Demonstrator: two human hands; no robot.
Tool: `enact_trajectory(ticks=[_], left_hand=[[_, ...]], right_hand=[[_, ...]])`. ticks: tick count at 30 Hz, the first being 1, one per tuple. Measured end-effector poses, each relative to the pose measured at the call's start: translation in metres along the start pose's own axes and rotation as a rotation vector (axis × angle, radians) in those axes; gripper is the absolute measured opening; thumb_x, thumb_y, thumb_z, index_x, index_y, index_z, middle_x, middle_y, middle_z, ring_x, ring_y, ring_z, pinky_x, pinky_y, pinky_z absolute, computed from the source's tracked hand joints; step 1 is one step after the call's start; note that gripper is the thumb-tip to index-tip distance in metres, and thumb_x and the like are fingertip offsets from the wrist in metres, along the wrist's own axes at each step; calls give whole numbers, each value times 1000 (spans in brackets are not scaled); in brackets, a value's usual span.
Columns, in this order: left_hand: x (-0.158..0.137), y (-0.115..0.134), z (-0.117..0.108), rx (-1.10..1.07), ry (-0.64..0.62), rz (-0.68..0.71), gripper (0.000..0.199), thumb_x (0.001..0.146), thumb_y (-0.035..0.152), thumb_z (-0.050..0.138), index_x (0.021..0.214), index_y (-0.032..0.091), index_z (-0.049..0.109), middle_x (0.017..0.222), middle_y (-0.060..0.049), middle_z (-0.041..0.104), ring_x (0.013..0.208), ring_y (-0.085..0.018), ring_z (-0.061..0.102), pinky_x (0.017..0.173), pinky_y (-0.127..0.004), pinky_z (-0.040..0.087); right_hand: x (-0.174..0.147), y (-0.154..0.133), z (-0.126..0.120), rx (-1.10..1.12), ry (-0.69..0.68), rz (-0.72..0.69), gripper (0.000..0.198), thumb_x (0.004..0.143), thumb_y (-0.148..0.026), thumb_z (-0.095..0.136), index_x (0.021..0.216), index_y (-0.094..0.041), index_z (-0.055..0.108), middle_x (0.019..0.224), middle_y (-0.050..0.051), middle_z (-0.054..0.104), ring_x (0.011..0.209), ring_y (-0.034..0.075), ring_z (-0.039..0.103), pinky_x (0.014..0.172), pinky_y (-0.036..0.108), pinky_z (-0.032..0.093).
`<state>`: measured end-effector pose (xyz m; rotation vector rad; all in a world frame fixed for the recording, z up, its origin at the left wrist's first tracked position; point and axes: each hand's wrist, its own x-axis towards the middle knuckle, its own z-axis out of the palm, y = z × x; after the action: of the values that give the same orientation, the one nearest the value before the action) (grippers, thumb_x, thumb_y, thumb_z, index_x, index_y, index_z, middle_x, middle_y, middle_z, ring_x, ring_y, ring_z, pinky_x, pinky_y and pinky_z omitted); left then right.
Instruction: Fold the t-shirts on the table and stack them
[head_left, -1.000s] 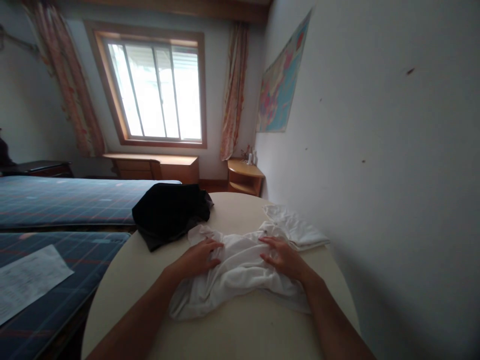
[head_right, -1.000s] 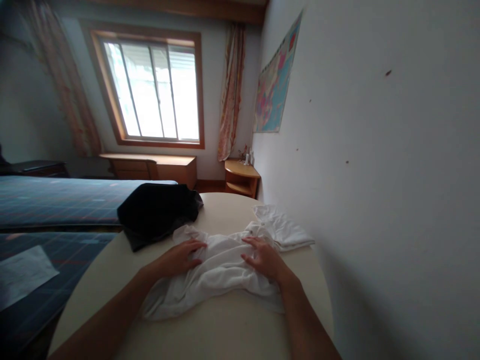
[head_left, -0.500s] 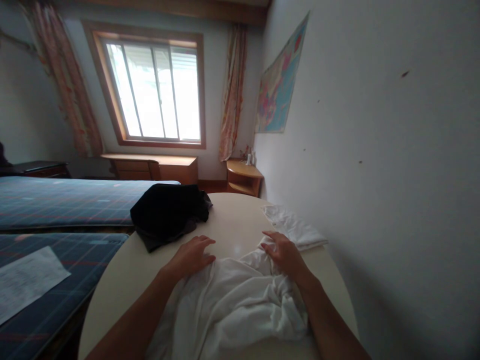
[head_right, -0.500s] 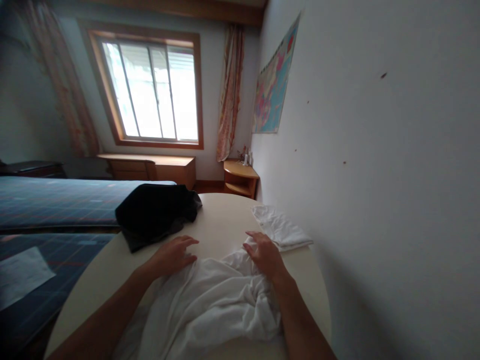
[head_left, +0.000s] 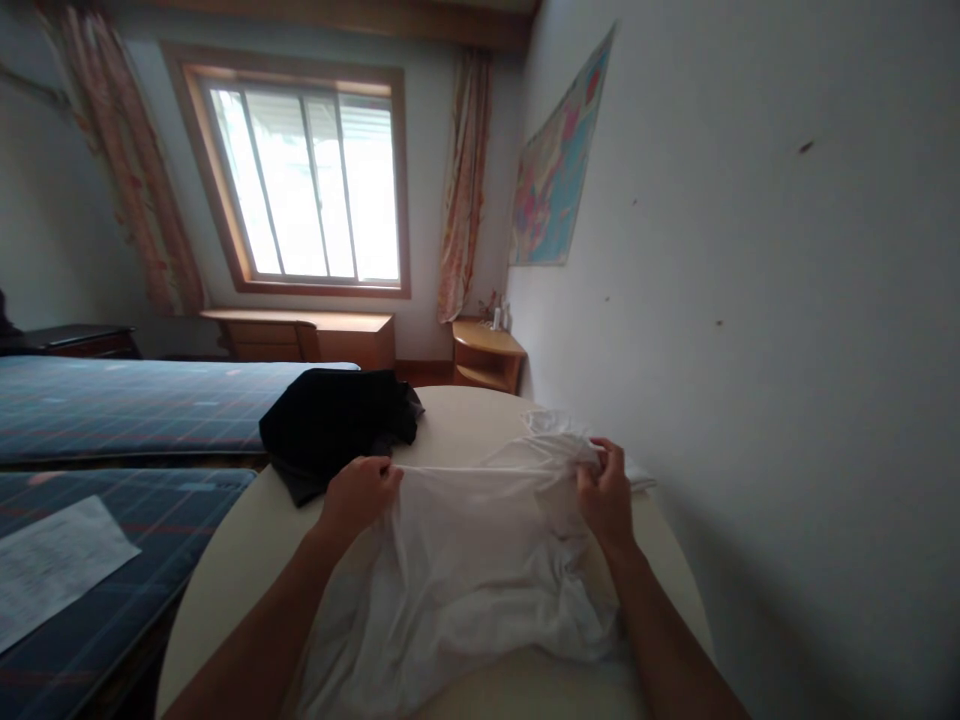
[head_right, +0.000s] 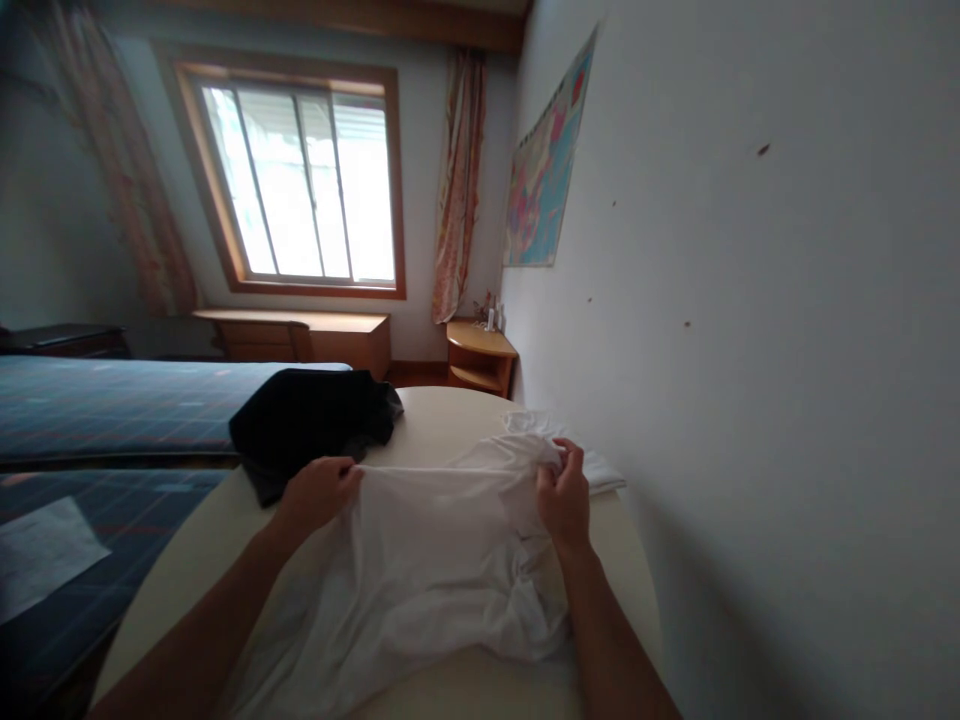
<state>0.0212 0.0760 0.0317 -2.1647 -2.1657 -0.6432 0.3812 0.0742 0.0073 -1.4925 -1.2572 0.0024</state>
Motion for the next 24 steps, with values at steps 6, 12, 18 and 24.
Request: enact_trajectory(ticks=[6,12,18,24], left_hand=[[-4,-7,15,60,-270,-62,47,92,55,41,91,22,75,97,-13,75,92,-31,70,74,-36,48],[-5,-14,19,114,-306,41,44,80,49,62,113,20,71,118,-13,70,107,-32,65,86,-36,48],[-8,-7,15,-12,-317,296,24,80,35,62,97,23,74,95,-6,75,97,-24,66,81,-28,46],[-14,7,17,-43,-263,214,31,86,42,53,86,23,77,86,-10,75,81,-26,68,73,-32,45]], right_hand=[[-2,0,0,-160,-357,40,39,84,-47,49,106,-20,66,98,11,72,90,26,67,79,33,47],[-4,4,6,-173,-422,5,22,79,-40,55,90,-22,63,85,6,72,81,23,67,73,30,47],[-2,3,4,-6,-370,-92,39,76,-31,50,111,-20,60,91,5,71,76,20,66,73,29,48],[-8,-8,2,-34,-640,-90,42,88,-52,46,85,-19,73,80,7,74,76,23,67,69,31,48]])
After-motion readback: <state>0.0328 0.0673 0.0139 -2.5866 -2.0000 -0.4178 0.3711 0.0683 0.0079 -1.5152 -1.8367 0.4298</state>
